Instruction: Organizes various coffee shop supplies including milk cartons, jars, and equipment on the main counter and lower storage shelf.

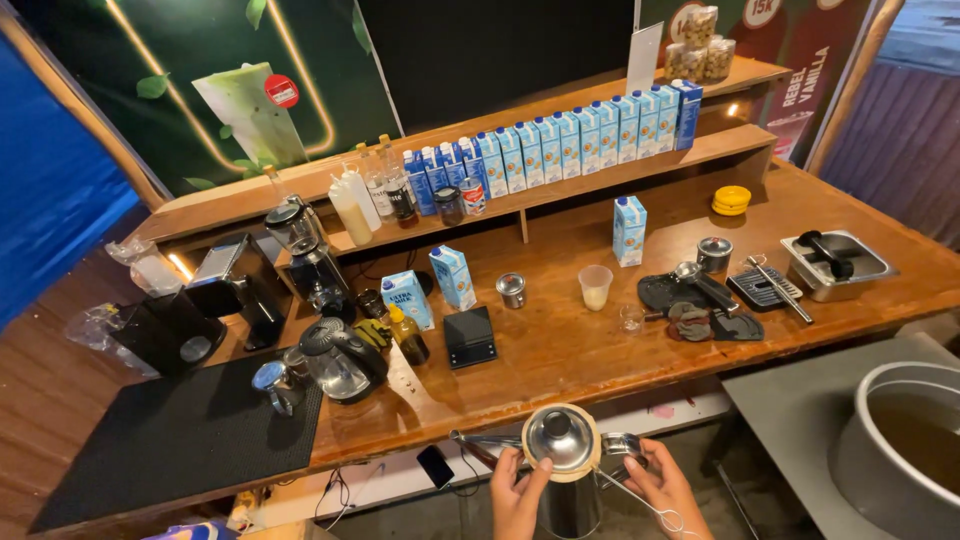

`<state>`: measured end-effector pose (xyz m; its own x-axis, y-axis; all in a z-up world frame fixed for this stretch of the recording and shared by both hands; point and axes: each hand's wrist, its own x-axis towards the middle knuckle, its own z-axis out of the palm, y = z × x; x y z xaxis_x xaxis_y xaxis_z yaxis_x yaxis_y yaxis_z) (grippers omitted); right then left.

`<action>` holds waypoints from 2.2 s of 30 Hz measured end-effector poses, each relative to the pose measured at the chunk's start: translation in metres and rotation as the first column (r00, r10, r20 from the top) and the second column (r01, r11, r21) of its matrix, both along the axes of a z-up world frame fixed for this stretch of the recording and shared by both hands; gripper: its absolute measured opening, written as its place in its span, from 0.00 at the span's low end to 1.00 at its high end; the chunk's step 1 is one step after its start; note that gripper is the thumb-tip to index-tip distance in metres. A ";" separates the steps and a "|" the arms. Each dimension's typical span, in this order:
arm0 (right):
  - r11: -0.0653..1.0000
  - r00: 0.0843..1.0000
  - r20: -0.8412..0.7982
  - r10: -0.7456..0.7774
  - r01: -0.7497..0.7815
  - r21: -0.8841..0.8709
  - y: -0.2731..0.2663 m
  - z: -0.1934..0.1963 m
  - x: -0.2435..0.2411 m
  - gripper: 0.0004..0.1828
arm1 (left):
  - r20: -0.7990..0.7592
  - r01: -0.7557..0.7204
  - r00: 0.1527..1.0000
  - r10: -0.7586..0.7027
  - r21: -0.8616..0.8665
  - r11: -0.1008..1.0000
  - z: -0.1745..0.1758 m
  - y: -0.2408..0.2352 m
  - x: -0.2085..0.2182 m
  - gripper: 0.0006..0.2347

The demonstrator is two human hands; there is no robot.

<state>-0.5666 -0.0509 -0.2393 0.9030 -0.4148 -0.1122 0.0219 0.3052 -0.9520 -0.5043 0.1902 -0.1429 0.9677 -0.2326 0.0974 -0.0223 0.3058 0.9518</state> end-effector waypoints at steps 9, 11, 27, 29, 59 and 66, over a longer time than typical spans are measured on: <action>0.999 0.999 -0.044 -0.009 0.011 0.048 0.030 -0.097 -0.005 0.18 | -0.144 0.045 0.989 -0.034 0.076 0.996 -0.066 0.045 0.000 0.17; 0.998 1.000 -0.016 0.005 -0.004 0.055 0.036 -0.125 -0.004 0.18 | -0.157 0.054 0.987 -0.043 0.061 0.997 -0.103 0.053 0.005 0.17; 0.997 0.990 -0.140 -0.034 0.025 -0.069 0.065 -0.210 0.026 0.18 | -0.175 0.064 0.982 -0.067 -0.023 0.998 -0.283 0.067 0.041 0.21; 0.997 0.994 -0.102 -0.029 0.021 -0.079 0.052 -0.249 0.043 0.17 | -0.130 0.089 0.987 -0.090 -0.014 0.996 -0.321 0.059 0.063 0.21; 0.938 0.977 0.209 -0.035 0.105 -0.330 0.005 -0.503 0.249 0.21 | 0.204 -0.189 0.966 0.158 0.140 0.972 -0.531 -0.009 0.202 0.16; 0.973 0.972 0.233 -0.014 0.067 -0.222 0.001 -0.490 0.303 0.20 | 0.322 -0.208 0.933 0.164 0.110 0.972 -0.519 -0.002 0.238 0.23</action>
